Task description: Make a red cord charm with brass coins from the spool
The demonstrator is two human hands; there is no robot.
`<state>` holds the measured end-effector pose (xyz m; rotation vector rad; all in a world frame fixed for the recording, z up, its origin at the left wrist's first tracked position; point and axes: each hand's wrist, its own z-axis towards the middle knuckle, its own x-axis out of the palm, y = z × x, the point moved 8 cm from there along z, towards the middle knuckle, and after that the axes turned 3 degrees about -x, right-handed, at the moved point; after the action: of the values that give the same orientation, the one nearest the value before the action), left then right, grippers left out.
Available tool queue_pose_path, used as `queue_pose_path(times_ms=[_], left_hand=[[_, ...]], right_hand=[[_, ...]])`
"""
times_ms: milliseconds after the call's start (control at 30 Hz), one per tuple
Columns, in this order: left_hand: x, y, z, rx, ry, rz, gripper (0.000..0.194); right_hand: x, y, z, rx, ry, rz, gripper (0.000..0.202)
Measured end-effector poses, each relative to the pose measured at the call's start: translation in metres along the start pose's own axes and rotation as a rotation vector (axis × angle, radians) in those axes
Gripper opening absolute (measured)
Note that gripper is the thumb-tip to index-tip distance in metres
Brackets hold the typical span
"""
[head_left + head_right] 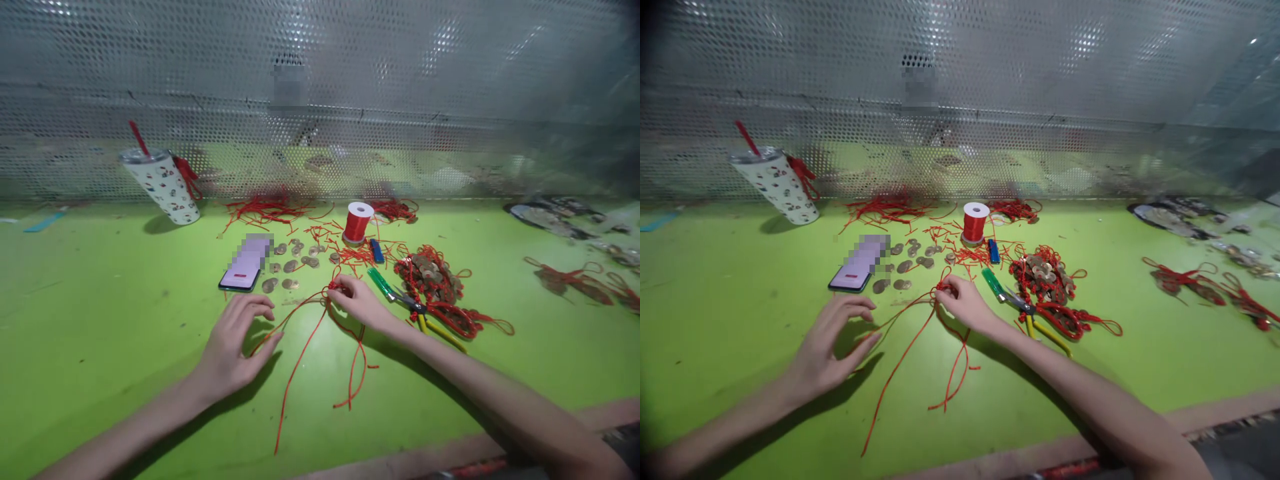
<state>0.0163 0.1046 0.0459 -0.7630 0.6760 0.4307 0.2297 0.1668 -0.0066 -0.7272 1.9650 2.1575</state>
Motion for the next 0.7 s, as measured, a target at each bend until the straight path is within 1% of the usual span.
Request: queue_pose_path(times_ms=[33,100,167,200,300,367,433,467,533,633,700], left_hand=[[0.002,-0.001,-0.002,0.017,0.032,0.056,0.022],[0.004,-0.008,0.000,0.063,0.047,0.120,0.033],[0.007,-0.018,0.007,0.072,0.057,0.117,0.035],[0.011,-0.022,0.012,0.050,0.085,0.086,0.032],[0.036,-0.023,0.027,-0.137,0.275,-0.091,0.032],[0.055,-0.019,0.034,-0.256,0.372,-0.197,0.039],[0.073,-0.014,0.041,-0.320,0.432,-0.285,0.043],[0.080,-0.011,0.045,-0.334,0.443,-0.316,0.041],[0.089,-0.004,0.051,-0.346,0.449,-0.353,0.031],[0.091,0.004,0.059,-0.337,0.393,-0.336,0.018],[0.089,0.008,0.061,-0.346,0.354,-0.344,0.018]], right_hand=[[0.001,0.001,0.000,-0.009,0.022,-0.005,0.016],[0.004,0.002,0.000,-0.023,0.063,-0.015,0.018],[0.006,0.003,0.000,-0.038,0.094,-0.030,0.018],[0.007,0.003,-0.001,-0.050,0.102,-0.043,0.019],[0.007,0.006,-0.002,-0.086,0.111,-0.099,0.021],[0.007,0.009,-0.003,-0.111,0.122,-0.126,0.021],[0.006,0.013,-0.003,-0.144,0.137,-0.137,0.017],[0.006,0.015,-0.004,-0.163,0.148,-0.140,0.015],[0.006,0.017,-0.003,-0.184,0.183,-0.142,0.013],[0.004,0.017,-0.002,-0.183,0.220,-0.151,0.012],[0.001,0.017,-0.001,-0.184,0.225,-0.169,0.013]])
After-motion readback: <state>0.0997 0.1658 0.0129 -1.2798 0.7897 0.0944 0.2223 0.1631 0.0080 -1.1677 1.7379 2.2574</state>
